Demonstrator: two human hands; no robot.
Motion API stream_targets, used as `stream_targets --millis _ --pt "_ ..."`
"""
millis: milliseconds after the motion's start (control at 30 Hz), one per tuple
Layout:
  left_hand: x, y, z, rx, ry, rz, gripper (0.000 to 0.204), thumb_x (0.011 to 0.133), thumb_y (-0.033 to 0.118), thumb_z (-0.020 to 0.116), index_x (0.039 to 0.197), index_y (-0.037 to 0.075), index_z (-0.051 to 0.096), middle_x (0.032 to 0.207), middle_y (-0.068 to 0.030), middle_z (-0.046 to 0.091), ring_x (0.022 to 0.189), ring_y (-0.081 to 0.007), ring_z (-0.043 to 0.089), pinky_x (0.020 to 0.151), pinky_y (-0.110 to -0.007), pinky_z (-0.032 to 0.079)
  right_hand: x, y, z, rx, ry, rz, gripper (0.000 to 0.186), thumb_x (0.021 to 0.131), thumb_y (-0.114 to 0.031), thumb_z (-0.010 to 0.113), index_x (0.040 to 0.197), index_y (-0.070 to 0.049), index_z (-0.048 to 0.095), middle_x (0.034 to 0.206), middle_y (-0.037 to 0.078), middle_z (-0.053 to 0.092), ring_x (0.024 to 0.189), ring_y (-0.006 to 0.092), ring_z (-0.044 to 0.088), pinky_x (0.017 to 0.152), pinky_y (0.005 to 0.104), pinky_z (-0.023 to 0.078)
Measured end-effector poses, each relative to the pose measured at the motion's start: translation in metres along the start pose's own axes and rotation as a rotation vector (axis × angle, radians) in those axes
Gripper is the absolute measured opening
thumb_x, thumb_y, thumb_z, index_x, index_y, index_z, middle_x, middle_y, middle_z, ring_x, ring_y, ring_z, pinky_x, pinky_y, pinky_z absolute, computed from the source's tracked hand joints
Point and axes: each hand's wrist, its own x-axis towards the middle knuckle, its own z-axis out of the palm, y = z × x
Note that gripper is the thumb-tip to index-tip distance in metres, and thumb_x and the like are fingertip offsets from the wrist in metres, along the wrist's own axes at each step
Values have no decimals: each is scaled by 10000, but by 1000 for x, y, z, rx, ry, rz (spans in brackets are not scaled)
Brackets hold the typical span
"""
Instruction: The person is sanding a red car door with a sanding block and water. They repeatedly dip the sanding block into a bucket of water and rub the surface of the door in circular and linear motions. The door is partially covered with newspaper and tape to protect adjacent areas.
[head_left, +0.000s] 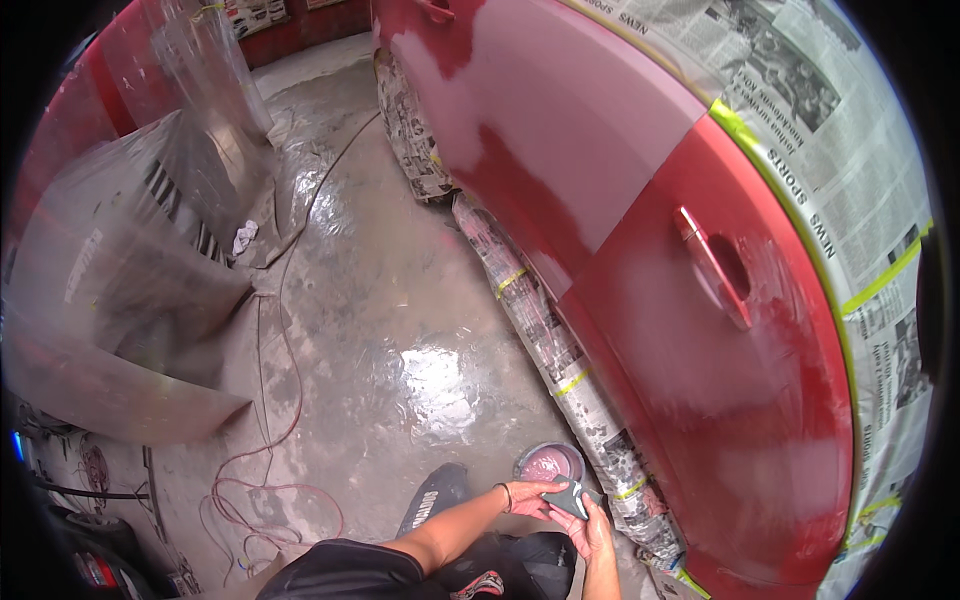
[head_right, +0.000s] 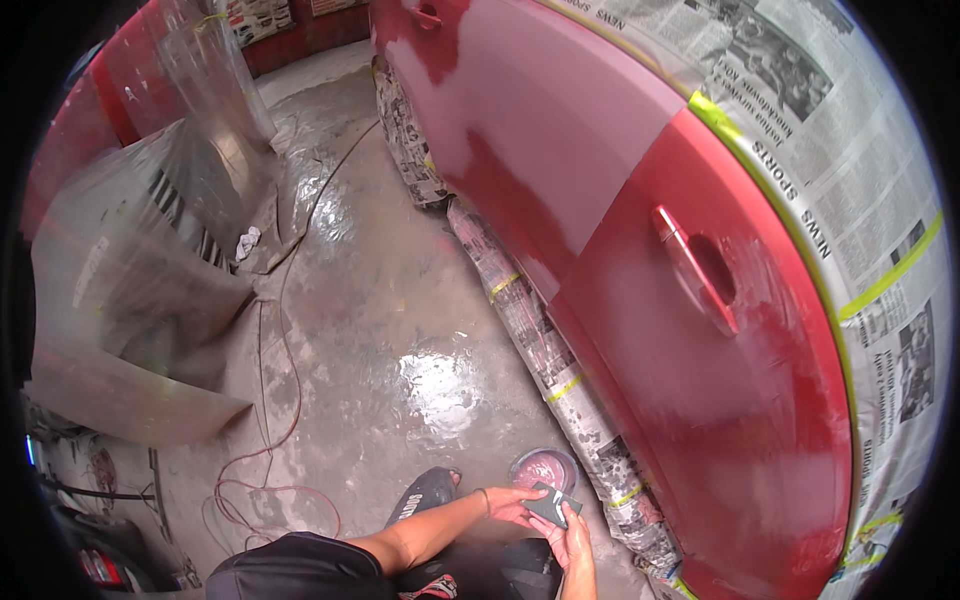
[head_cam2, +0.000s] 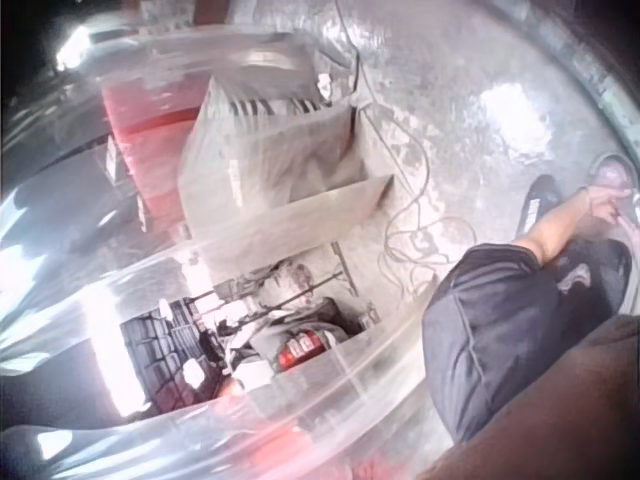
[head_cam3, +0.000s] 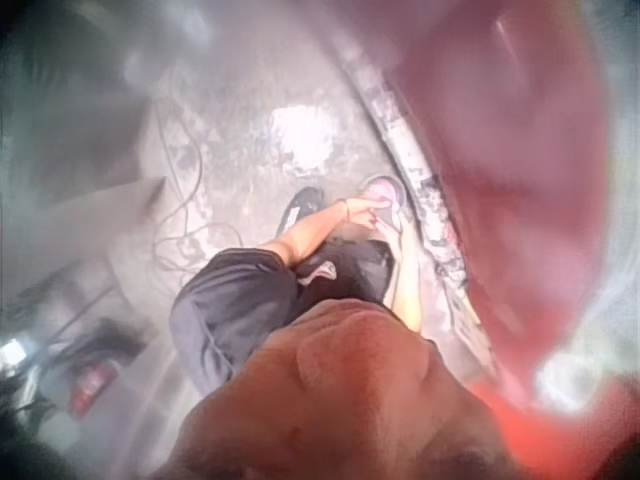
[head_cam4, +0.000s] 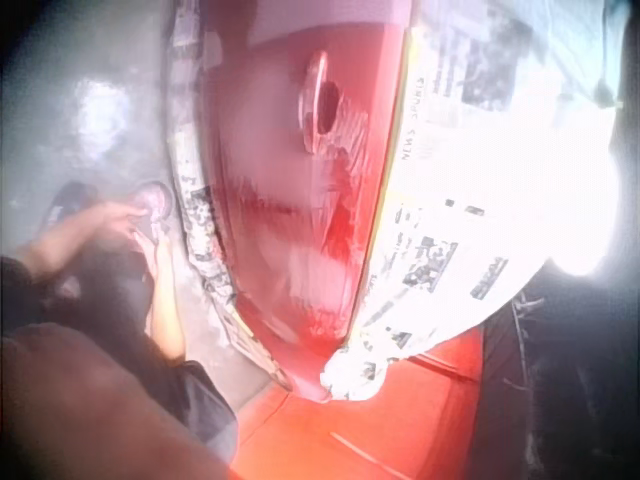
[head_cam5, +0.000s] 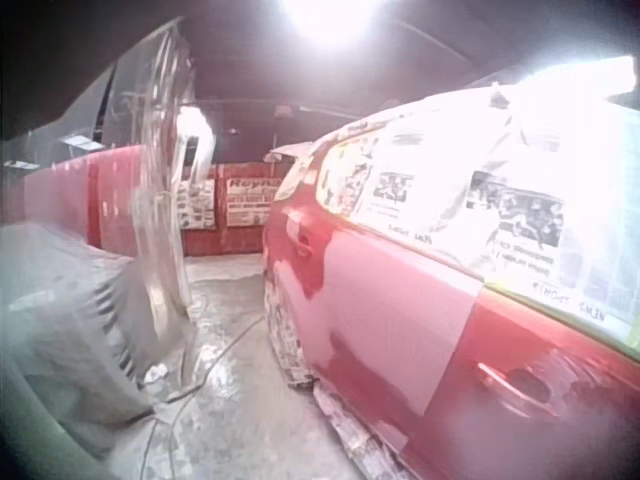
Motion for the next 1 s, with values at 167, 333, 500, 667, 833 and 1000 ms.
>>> stream_targets --millis 167,333,500,667,833,1000 --pt "-47 59 105 -93 -215 87 591 1080 420 552 1592 160 411 1535 -66 504 1398 -238 515 1140 -443 476 -42 -64 42 -330 46 -70 385 1059 -228 596 1342 32 583 1240 209 685 995 381 741 827 478 670" --pt "-62 100 156 90 84 306 522 1079 421 559 1508 126 517 1465 -83 560 1335 -231 566 1054 -442 557 -62 -142 42 -1008 96 -238 399 1059 -272 615 1323 26 638 1140 95 742 998 170 714 833 296 571" --pt "-21 150 243 187 303 820 617 1093 315 557 1624 121 310 1487 -75 527 1338 -188 549 1107 -386 500 -133 -235 73 -1420 236 -724 388 989 -223 651 1294 15 669 1169 208 740 1105 297 724 964 386 549" --pt "61 211 347 894 697 1491 739 1116 368 459 1662 25 99 1721 -191 197 1595 -321 191 1275 -510 175 -189 -306 60 -1549 330 -1207 325 954 -155 679 1252 -26 683 1173 190 715 1109 374 675 963 450 531" --pt "171 181 467 1231 1161 1494 779 1113 474 315 1661 15 6 1743 -210 -26 1611 -391 -12 1241 -658 25 -205 -366 15 -1542 615 -1744 280 939 -72 656 1215 -58 704 1137 112 722 1078 311 654 986 453 457" --pt "215 171 486 1278 1328 1568 800 1095 486 343 1669 31 19 1743 -212 -22 1605 -418 -55 1204 -715 -29 -196 -397 -44 -1588 686 -2012 386 852 -9 651 1220 -109 706 1154 25 725 1088 245 644 1009 428 406"
